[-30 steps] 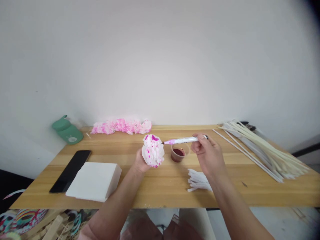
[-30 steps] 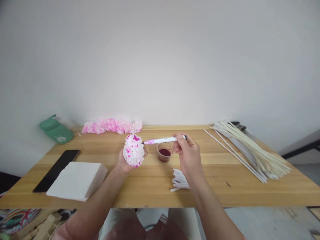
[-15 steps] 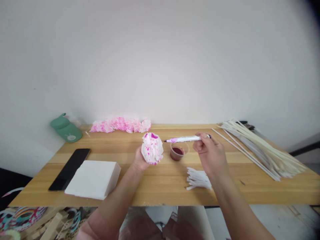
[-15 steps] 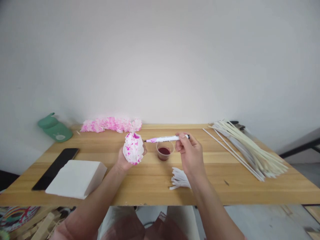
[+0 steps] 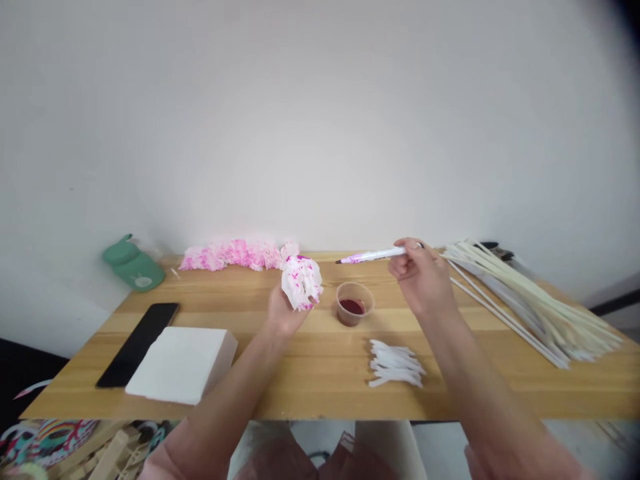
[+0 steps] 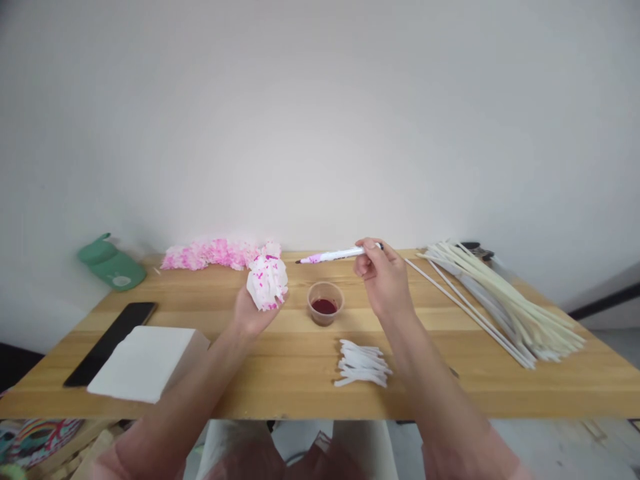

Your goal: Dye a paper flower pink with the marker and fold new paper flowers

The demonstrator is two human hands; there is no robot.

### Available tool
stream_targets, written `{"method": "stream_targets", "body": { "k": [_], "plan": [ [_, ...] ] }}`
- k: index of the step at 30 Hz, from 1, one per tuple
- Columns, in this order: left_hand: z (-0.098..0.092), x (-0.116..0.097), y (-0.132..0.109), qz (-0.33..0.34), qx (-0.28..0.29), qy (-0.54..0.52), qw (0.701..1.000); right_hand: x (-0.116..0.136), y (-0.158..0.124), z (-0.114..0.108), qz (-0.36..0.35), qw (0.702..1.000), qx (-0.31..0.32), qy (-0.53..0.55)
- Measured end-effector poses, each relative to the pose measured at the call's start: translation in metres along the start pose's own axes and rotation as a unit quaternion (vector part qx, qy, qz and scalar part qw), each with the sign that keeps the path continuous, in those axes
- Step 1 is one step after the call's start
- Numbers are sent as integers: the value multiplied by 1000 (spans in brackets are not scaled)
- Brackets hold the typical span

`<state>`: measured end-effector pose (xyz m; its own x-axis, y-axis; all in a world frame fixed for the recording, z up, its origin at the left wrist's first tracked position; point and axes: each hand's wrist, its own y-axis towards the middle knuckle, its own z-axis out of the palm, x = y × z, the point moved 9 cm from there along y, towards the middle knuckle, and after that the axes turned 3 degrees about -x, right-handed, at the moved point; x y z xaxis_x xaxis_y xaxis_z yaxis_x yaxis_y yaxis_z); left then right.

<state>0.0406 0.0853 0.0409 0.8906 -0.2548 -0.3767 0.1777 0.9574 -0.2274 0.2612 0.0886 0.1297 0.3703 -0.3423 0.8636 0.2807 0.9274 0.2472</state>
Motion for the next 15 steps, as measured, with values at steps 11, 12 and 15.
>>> {"method": "stream_targets", "body": {
  "k": [11,12,15],
  "plan": [
    [-6,31,14,-70,6,11,997,-28,17,-11,-8,1000,27,-7],
    [-8,33,14,-75,15,13,997,-30,16,-13,-8,1000,27,-7],
    [-12,36,14,-88,30,10,996,-35,14,-17,-2,999,33,-3]
  ]
}}
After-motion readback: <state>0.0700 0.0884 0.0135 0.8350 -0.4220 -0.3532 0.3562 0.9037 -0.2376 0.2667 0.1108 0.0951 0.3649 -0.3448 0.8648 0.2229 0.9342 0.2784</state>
